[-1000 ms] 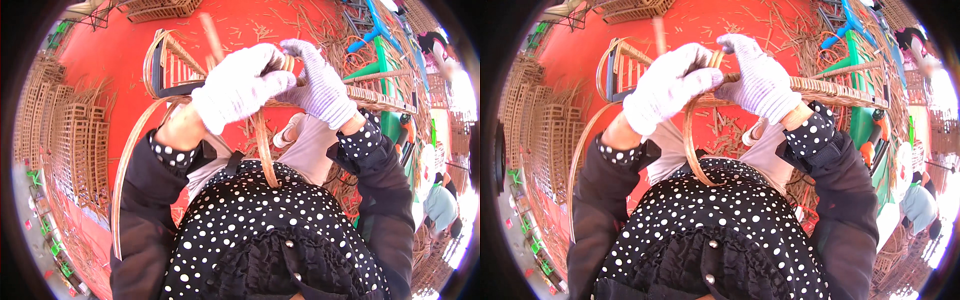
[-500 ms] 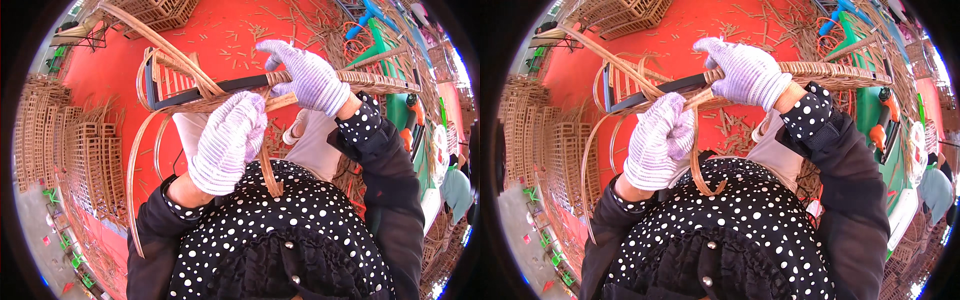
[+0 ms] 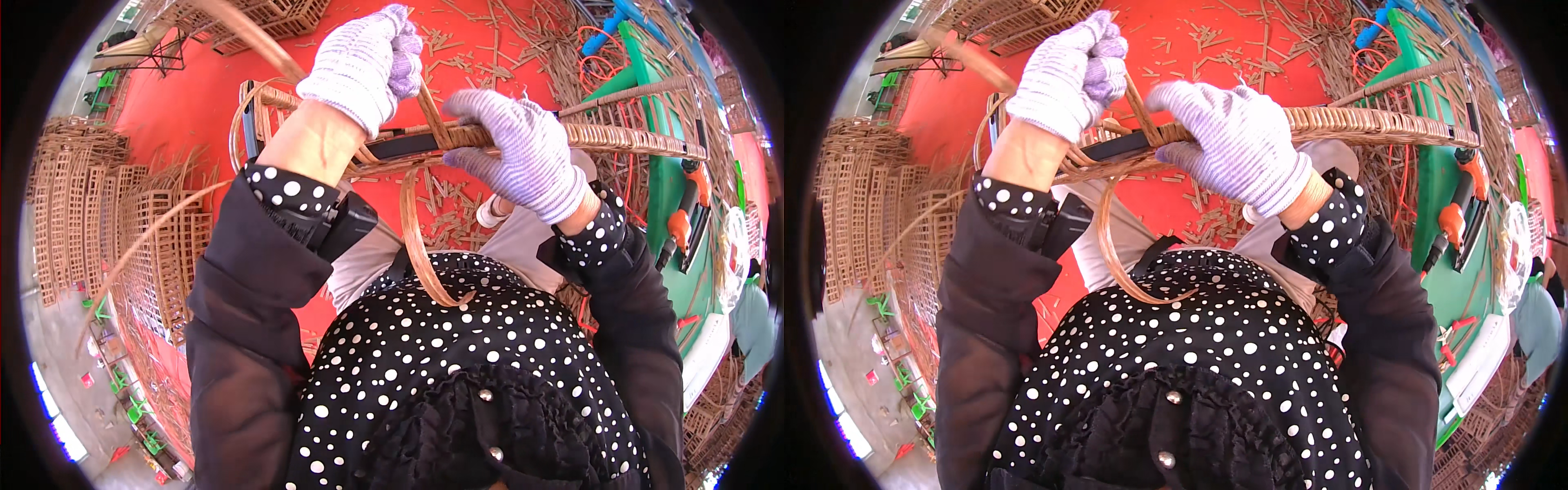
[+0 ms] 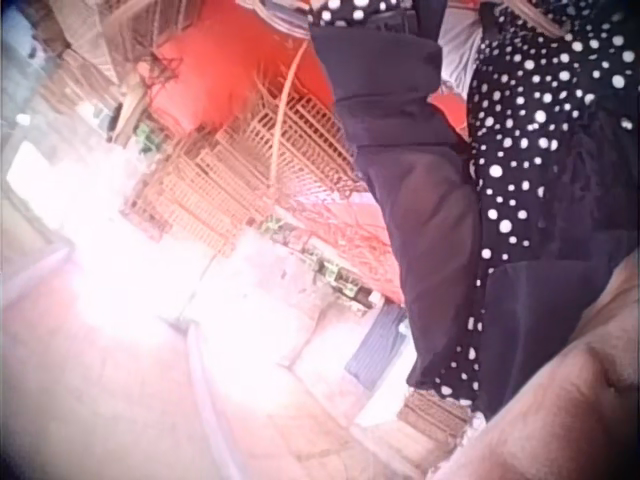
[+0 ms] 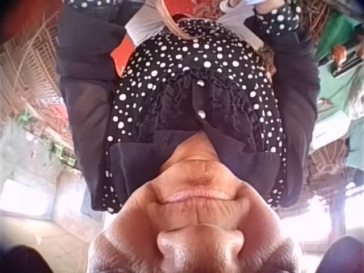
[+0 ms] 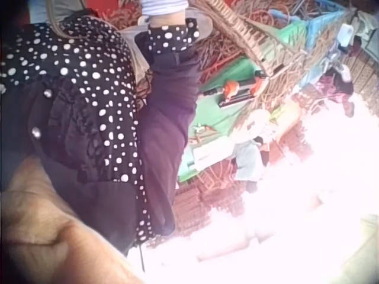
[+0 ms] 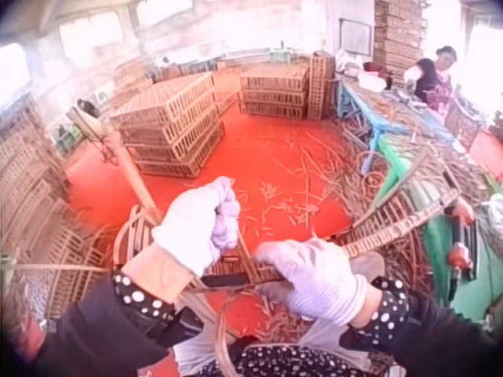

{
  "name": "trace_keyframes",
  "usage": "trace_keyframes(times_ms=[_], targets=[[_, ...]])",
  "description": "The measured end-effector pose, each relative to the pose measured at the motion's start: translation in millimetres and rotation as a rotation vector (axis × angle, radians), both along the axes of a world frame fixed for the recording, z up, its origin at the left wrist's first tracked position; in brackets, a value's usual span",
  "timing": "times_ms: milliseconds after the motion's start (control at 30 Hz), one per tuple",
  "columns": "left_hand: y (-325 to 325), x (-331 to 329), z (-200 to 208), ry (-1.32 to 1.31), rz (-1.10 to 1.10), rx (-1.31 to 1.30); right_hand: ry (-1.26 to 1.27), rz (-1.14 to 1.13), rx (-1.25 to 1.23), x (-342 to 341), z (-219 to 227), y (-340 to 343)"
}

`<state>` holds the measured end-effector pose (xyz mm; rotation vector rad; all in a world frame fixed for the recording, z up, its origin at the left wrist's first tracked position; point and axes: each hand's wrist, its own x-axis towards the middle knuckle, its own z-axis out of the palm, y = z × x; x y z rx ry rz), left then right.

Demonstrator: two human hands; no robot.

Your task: The person is weaving bamboo strips together to form a structure, using a nail gun and pliers to secure and trim the material.

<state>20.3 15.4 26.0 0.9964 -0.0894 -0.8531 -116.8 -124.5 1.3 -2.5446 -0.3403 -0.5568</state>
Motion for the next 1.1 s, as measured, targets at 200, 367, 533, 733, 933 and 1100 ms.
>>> trace_keyframes(times_ms=[200,367,533,733,933,1100], targets=[[-27.3,6.2,-24.2,-0.065,0.062,0.156,-0.027,-0.057,-0.214,-0.5,-5.8,5.4],[-26.4,8.5,-7.5,-0.233,0.182,0.363,0.091,-0.037,-0.149,5.2,5.4,8.2],[32.7,-74.9,-5.3,-1.321,0.19,0.113,0.382,-0.006,0.182,12.6,19.6,0.5],[50.9,-115.2,-65.4,-1.235,0.019,0.775,0.565,0.073,0.226,25.4,19.7,-7.3],[52.2,-130.1,-54.9,-0.415,0.207,0.223,0.59,0.123,0.254,30.3,17.3,-9.0],[47.3,-129.9,-52.8,-0.547,0.212,0.311,0.623,0.101,0.288,29.2,17.1,-9.6]])
